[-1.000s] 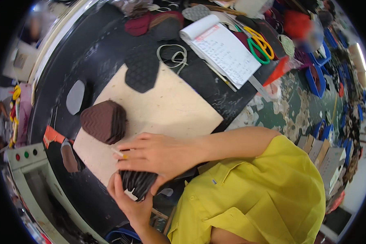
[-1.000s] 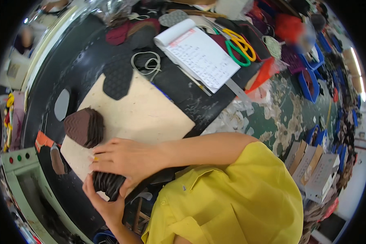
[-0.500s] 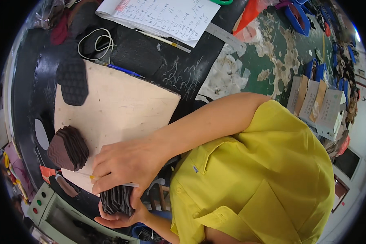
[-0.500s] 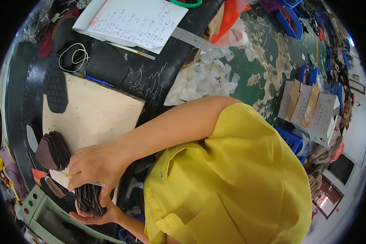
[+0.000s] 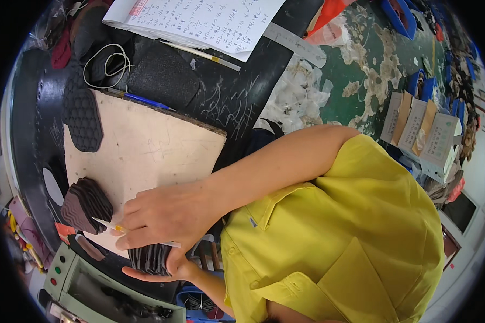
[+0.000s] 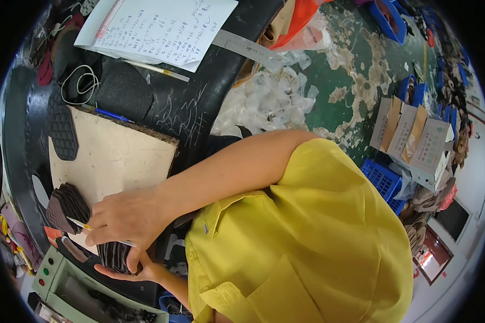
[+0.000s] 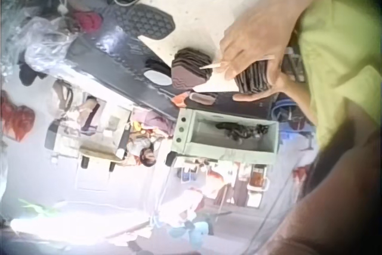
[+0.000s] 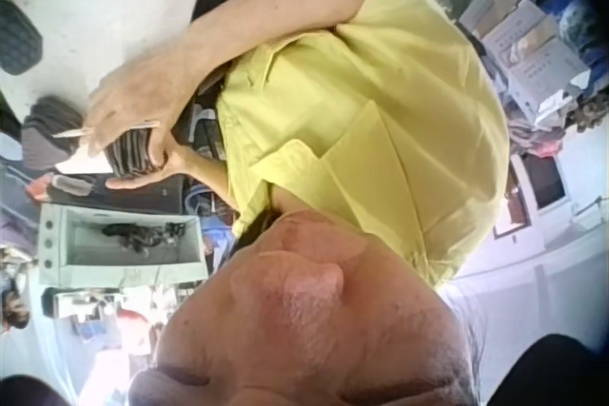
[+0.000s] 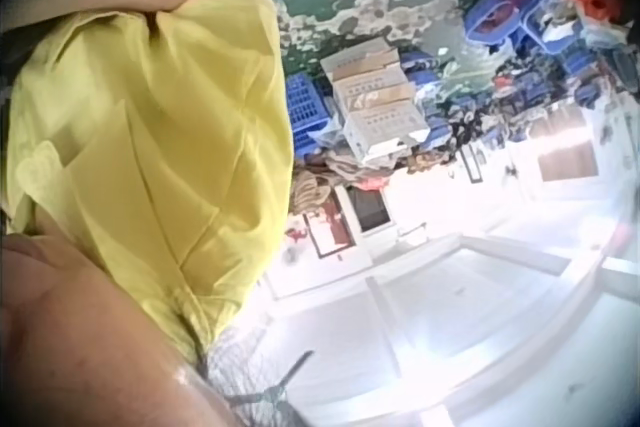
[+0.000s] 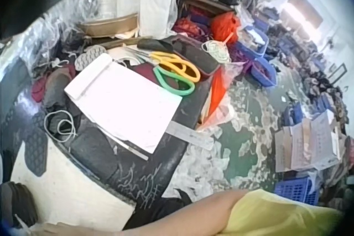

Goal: The person assembles footwear components by layering brown and black textured insoles. They use a white marking tool to draw lines on the stacked insoles and then secure the stacks with white rubber bands. The finished bundles are placed into a blue plastic bin.

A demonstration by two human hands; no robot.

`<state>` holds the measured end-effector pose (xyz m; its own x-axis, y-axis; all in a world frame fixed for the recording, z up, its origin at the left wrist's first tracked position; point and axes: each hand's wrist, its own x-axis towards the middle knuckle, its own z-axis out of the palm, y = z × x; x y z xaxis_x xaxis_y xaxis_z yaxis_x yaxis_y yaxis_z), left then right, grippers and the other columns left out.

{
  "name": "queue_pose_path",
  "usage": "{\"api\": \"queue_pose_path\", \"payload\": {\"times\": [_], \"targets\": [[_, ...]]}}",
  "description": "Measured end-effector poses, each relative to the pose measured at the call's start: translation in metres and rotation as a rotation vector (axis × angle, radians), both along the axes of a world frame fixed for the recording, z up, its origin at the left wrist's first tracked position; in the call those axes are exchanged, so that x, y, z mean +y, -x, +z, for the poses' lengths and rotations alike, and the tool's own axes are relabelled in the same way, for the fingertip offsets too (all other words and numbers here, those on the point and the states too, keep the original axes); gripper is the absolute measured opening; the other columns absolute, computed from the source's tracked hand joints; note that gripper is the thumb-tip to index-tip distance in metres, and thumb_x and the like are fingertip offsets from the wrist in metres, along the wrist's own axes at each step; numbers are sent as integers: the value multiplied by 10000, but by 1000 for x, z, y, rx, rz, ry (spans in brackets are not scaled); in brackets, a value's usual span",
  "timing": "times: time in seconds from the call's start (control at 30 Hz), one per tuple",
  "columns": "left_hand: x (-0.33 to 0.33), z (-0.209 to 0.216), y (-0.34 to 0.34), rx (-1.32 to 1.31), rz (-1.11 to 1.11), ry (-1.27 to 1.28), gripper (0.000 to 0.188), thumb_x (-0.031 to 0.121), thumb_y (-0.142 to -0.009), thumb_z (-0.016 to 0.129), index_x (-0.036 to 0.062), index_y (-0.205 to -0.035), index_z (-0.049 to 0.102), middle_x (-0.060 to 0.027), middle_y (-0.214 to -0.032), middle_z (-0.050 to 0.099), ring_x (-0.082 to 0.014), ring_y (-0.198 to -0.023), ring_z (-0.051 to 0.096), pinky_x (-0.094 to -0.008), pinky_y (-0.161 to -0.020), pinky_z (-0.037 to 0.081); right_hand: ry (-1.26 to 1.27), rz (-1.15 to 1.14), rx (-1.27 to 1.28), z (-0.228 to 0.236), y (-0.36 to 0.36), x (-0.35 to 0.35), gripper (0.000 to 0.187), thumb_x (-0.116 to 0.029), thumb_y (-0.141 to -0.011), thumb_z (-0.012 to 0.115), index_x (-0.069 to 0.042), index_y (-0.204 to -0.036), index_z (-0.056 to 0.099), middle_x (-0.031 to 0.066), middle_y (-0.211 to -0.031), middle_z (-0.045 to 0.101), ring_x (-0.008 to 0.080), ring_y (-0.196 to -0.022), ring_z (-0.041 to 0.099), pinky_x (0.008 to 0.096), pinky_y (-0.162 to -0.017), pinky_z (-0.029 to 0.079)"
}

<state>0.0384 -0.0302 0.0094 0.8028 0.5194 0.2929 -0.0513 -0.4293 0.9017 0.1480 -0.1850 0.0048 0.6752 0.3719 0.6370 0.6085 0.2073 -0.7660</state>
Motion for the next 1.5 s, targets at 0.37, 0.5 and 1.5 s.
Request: {"api": "queue_pose_path", "payload": {"times": [0.37,0.5,1.5], "targets": [[3,13,-6,96,-205,-377,930,104,-669,791,59,-1463,309,-156,-1346,453,-301,-1206,497,-420,-981,452,148,-19,-40,-2,-6,-20,713,-431,-555,828,-82,-1121,572,40,-908,586,240,-875,567,385,-768,449],[-14,8,-9,108,-9,25,782,322,-799,698,84,-1451,337,-142,-1379,438,-292,-1244,468,-455,-1064,372,-43,-11,179,-2,-4,-17,847,-436,-576,834,-50,-1248,492,121,-1007,606,326,-966,583,411,-850,455],[-40,9,-47,-28,-135,134,1389,769,-530,760,-19,-1504,159,-216,-1413,377,-329,-1254,460,-439,-1061,356,324,140,220,10,-22,-49,892,-176,-624,813,-4,-1376,363,214,-1163,564,390,-1081,548,429,-920,446]]}}
